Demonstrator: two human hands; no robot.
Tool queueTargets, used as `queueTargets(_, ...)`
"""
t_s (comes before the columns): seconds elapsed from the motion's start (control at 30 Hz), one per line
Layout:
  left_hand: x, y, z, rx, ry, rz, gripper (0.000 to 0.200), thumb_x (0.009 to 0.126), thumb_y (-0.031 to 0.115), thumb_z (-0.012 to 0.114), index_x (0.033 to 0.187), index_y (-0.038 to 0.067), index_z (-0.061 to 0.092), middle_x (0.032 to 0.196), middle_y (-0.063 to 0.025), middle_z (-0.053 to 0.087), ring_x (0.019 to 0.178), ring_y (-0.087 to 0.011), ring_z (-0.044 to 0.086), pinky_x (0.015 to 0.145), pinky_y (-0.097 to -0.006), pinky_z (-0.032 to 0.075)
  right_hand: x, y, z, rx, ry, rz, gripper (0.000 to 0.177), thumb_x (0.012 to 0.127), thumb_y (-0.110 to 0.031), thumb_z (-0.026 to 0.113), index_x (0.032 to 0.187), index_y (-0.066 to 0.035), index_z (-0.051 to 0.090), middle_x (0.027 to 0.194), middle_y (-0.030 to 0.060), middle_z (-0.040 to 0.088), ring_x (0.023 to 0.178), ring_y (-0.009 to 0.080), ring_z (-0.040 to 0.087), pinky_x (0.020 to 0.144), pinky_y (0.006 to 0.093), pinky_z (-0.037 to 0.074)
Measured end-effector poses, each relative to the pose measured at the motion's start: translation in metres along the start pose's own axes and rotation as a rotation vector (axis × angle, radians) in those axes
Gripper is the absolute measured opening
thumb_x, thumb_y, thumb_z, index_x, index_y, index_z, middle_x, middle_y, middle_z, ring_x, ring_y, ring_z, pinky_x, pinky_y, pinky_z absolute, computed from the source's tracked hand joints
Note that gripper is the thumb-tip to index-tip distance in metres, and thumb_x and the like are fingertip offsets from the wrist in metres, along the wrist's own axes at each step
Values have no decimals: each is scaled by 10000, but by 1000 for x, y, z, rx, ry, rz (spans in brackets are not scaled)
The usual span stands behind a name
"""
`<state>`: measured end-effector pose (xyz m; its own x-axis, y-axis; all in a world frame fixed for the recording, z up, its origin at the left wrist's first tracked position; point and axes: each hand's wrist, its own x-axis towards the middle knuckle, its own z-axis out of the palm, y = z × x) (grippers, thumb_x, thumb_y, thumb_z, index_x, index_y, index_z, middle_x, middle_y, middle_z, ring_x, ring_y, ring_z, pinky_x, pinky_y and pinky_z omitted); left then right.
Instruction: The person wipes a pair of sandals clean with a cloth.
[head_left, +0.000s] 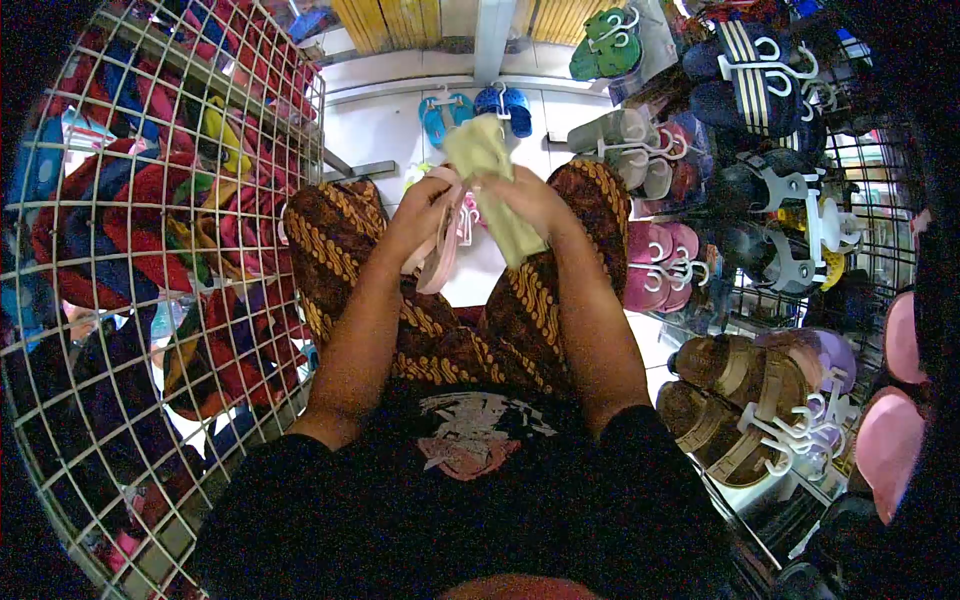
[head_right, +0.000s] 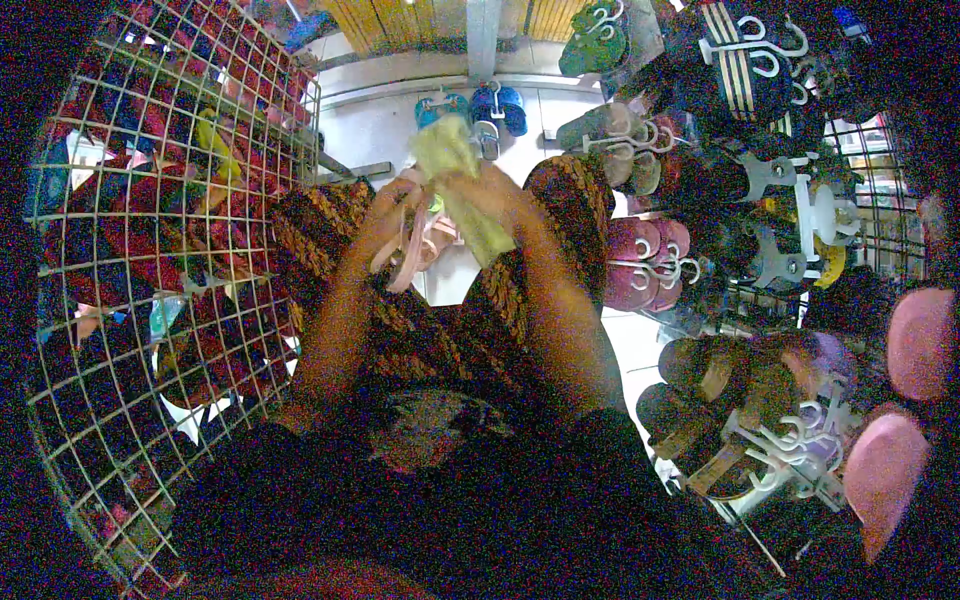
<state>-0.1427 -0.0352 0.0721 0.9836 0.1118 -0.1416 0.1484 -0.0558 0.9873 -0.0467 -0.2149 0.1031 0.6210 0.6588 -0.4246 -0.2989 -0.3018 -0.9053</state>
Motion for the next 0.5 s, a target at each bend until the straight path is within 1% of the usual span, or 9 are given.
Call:
queueTargets(0.07,-1,12,-1,42,42,5,273,920,188,600,1047,-52,633,1013,-111,655,901,-172,599,791,-308,485,5,19,2,-321,-219,-177,409,931,-361,597,1140,-9,590,874,77,660,715,155,646,644,299,538)
queueTargets(0.1,-6,27,2,-4,63,-2,271,914,177,605,1054,-54,631,1031,-120,653,912,-180,602,808,-315,486,6,13,5,-342,-231,-130,404,938,-346,592,1165,-11,585,884,73,667,731,150,642,669,304,535)
queueTargets(0.17,-6,26,-4,90,12,22,274,905,167,616,1072,-50,632,1076,-121,647,930,-192,612,858,-325,488,2,0,0,-171,-103,-67,399,937,-344,597,1157,-11,595,907,67,670,777,151,636,719,306,526)
queueTargets(0.23,-6,28,-5,198,-24,204,272,905,157,613,1082,-48,630,1093,-131,641,967,-206,608,883,-332,477,5,-2,0,57,121,54,389,936,-348,601,1123,-7,622,922,67,674,794,141,625,745,299,518)
queueTargets(0.27,-7,29,-4,251,-44,295,272,905,153,611,1087,-48,629,1101,-137,638,986,-213,607,896,-335,472,3,-3,0,-12,55,4,391,936,-353,601,1112,-6,627,917,68,673,769,140,626,721,297,521)
queueTargets(0.3,-7,32,-4,244,-53,66,259,900,136,610,1083,-47,630,1125,-156,628,1065,-239,584,932,-340,449,-3,-6,1,-81,-11,-46,392,937,-359,600,1101,-4,632,912,70,672,744,138,627,698,295,524)
queueTargets(0.37,-9,37,1,127,30,-17,256,897,142,613,1066,-50,632,1107,-172,631,1064,-258,583,943,-350,441,1,6,4,-291,-114,-106,407,939,-376,593,1088,1,640,889,66,672,682,136,626,652,291,527)
queueTargets(0.4,-9,40,2,69,73,-59,256,895,145,614,1057,-52,633,1099,-180,632,1064,-268,583,948,-356,437,6,7,4,-247,-14,-70,407,939,-376,594,1092,-1,640,884,61,672,688,136,627,663,295,526)
queueTargets(0.5,-3,30,-2,241,49,153,246,895,158,621,1026,-48,646,1058,-166,652,1011,-262,604,928,-353,453,0,-13,5,-40,270,-11,390,942,-355,592,1097,-1,642,859,57,674,719,135,632,696,308,525)
